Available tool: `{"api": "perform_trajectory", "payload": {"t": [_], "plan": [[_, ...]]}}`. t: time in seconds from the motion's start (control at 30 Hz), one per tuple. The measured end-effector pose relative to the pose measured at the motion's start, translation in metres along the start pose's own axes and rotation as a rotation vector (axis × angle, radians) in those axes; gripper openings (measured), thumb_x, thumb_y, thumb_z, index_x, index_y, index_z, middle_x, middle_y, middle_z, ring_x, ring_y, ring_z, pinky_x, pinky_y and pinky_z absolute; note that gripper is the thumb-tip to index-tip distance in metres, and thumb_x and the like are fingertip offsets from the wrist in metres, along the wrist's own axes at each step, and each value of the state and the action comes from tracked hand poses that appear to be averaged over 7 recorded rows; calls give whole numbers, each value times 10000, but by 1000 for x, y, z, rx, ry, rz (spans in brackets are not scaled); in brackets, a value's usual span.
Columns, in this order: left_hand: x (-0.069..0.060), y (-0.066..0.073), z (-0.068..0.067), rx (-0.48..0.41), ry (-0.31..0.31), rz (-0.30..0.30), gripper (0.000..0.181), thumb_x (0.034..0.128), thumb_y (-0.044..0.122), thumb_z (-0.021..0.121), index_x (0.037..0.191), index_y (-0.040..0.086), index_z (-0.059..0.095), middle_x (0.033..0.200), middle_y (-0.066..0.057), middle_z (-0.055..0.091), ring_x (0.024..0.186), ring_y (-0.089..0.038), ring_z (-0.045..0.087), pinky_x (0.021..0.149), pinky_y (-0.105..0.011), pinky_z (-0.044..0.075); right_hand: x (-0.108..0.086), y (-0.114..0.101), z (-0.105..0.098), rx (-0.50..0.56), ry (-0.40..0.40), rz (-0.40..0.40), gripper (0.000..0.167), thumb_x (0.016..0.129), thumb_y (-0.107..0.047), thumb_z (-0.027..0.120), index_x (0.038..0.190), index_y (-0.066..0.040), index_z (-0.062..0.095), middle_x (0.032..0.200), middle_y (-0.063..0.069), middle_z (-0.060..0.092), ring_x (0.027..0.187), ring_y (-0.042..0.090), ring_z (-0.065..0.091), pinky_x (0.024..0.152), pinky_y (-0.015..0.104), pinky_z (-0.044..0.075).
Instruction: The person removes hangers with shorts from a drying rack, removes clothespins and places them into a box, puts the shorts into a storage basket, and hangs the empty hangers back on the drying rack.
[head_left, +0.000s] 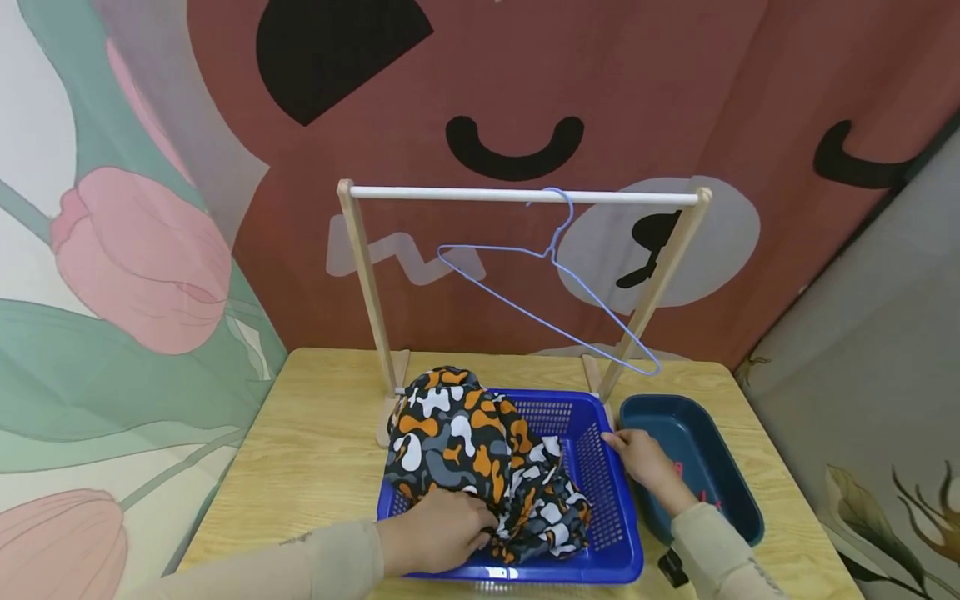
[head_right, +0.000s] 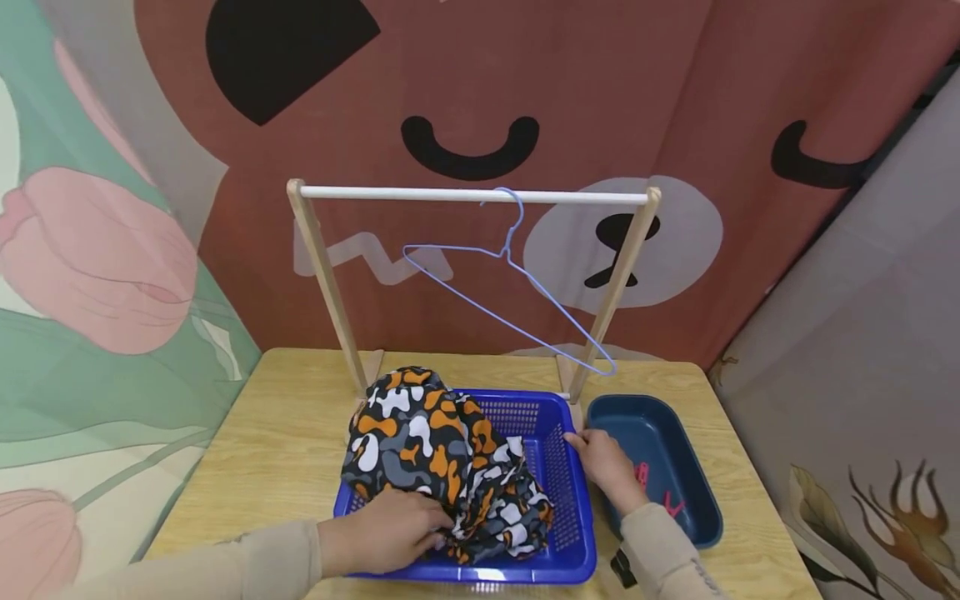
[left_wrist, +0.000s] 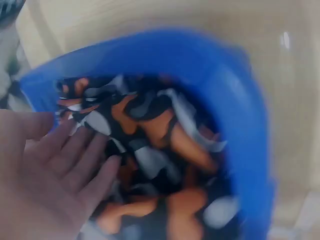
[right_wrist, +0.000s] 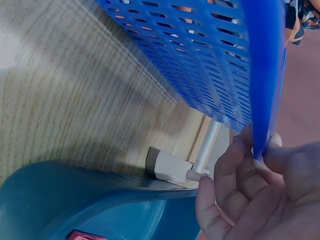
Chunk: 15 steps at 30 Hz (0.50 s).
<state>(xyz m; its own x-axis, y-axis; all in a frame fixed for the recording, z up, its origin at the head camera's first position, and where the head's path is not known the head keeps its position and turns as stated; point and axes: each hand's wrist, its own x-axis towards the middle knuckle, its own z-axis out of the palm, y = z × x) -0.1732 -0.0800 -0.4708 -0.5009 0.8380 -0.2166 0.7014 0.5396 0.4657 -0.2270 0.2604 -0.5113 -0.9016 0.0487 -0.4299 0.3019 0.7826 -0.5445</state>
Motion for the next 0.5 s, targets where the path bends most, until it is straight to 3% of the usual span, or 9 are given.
{"api": "perform_trajectory", "payload": {"t": [0.07, 0.13, 0.23, 0.37, 0.5], "plan": [[-4, 1, -9, 112, 100, 113, 131, 968, 239, 639, 1047, 223, 743, 958, 152, 680, 875, 6, 629, 743, -187, 513, 0, 0, 1, -3, 4, -3, 409, 1048, -251, 511, 1106, 128, 653, 873, 138, 693, 773, 234, 648, 696, 433, 528], [-5, 0, -22, 170, 173, 183, 108, 963, 220, 647, 1015, 232, 741, 920, 156, 674, 828, 22, 618, 718, -142, 493, -1, -1, 1, -8, 9, 2, 403, 1048, -250, 512, 1107, 122, 656, 862, 126, 690, 763, 229, 644, 688, 429, 525], [-4, -10, -42, 150, 238, 184, 115, 969, 185, 641, 1022, 213, 738, 937, 136, 682, 842, 9, 627, 745, -141, 497, -3, -1, 1, -14, 10, 5, 395, 1047, -242, 512, 1106, 121, 654, 849, 112, 687, 751, 219, 640, 678, 424, 523], [2, -38, -65, 69, 299, 63, 149, 985, 147, 621, 1085, 178, 729, 1037, 76, 682, 954, -75, 643, 814, -248, 530, -4, -2, 1, -13, 4, 8, 403, 1053, -250, 501, 1102, 121, 651, 838, 100, 682, 741, 211, 636, 671, 417, 524], [9, -72, -77, -38, 345, -182, 244, 981, 140, 625, 1219, 117, 677, 1216, -36, 645, 1108, -214, 615, 900, -391, 521, -3, -4, 2, -12, 9, 7, 404, 1055, -250, 496, 1086, 120, 654, 834, 102, 681, 737, 211, 632, 671, 414, 525]]}}
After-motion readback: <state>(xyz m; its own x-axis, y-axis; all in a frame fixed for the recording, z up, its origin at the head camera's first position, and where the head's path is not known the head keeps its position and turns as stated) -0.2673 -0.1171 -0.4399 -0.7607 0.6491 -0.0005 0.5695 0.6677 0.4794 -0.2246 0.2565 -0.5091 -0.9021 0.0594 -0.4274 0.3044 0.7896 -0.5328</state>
